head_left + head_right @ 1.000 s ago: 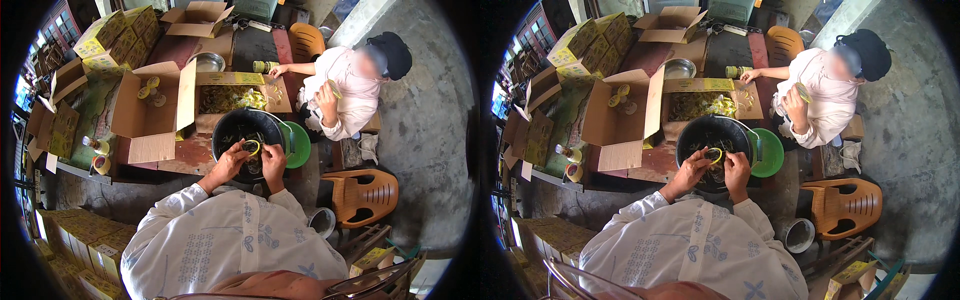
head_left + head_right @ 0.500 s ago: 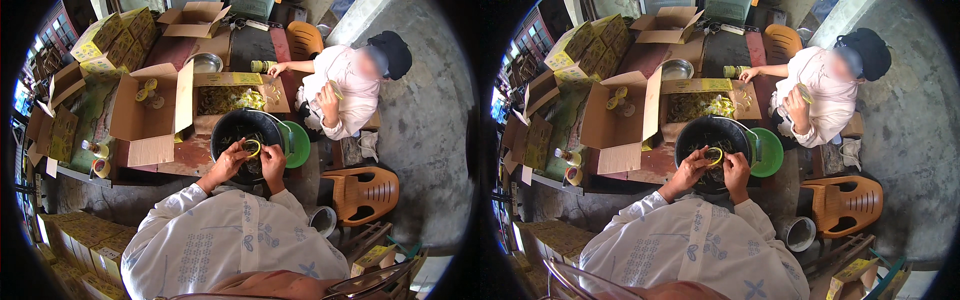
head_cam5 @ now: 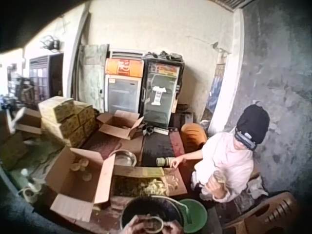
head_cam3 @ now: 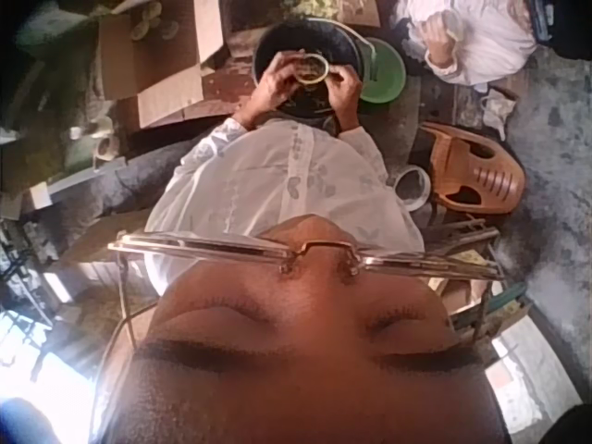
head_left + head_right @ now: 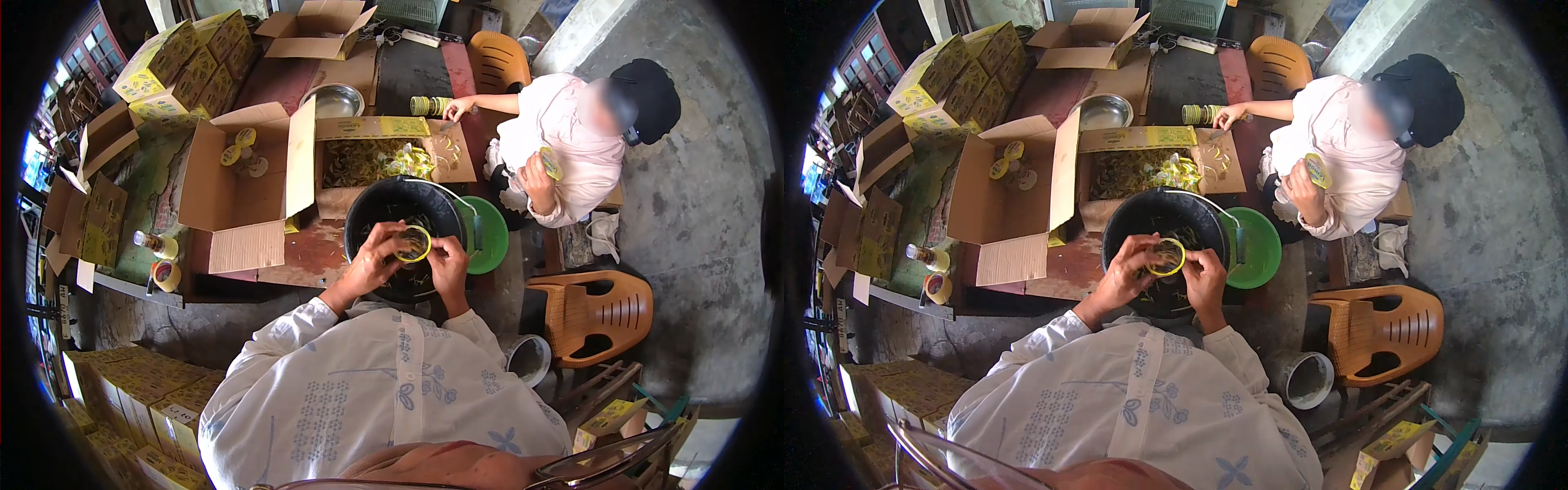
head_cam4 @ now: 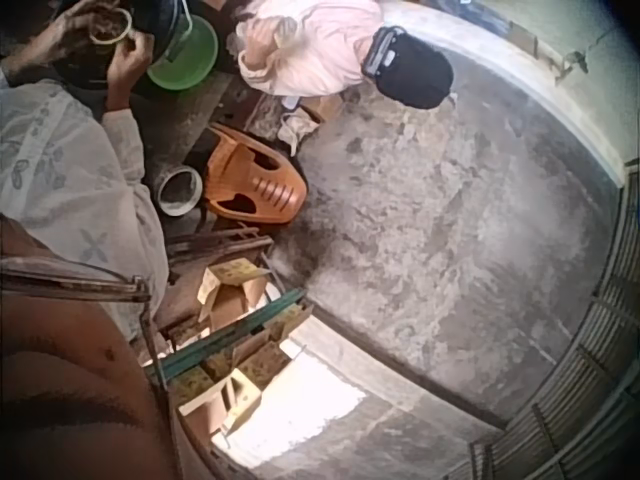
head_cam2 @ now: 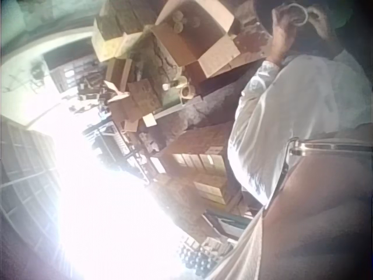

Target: The person removes the plastic seals and lids from small yellow containers by hand, dropping the debris into a black bucket on a table.

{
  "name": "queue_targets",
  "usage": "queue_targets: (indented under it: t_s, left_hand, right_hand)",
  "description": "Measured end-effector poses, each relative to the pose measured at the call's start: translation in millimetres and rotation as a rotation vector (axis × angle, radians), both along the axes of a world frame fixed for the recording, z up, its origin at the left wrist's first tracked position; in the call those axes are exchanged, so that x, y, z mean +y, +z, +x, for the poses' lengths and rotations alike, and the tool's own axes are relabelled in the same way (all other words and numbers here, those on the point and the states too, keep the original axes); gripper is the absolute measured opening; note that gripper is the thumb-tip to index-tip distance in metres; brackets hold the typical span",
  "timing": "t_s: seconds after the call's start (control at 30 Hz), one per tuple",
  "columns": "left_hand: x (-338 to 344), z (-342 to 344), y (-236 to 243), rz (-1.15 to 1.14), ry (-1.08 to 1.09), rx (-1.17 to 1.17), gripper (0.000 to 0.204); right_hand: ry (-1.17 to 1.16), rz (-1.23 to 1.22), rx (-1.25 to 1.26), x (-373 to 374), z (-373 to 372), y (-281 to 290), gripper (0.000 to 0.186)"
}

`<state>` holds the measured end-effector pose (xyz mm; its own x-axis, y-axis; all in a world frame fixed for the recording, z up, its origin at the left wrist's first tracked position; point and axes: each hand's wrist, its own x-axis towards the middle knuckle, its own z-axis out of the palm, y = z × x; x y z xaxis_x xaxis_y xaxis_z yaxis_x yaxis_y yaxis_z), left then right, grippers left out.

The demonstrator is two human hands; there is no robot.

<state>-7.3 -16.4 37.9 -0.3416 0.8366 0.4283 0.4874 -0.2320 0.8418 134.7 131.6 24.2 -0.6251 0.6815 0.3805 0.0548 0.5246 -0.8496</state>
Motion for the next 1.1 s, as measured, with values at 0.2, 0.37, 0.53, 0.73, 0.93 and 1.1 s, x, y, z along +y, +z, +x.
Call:
queue_targets:
  t_s: [0.2, 0.37, 0.53, 0.73, 0.93, 1.1]
  left_hand:
    - [2, 2, 8, -0.008, 0.124, -0.250, 0.081]
    - [2, -6, -11, -0.052, 0.131, 0.148, 0.086]
    - [2, -3, 0, -0.109, 0.176, -0.159, 0.075]
    - [7, -9, 9, -0.084, 0.298, 0.231, 0.069]
    - [13, -18, 12, -0.006, 0.267, 0.400, 0.065]
    - [13, -17, 15, 0.005, 0.243, 0.423, 0.057]
  right_hand:
    - [0.107, -0.124, 0.003, -3, 3, -4, 0.015]
    - [0.138, -0.138, 0.002, -3, 5, -3, 0.014]
    - [0.018, -0.003, 0.008, -3, 10, 17, 0.013]
    - [0.093, 0.093, -0.013, -11, 18, 44, 0.011]
    - [0.119, 0.024, -0.098, -13, 25, 45, 0.011]
    - [0.109, -0.078, -0.113, -13, 23, 42, 0.011]
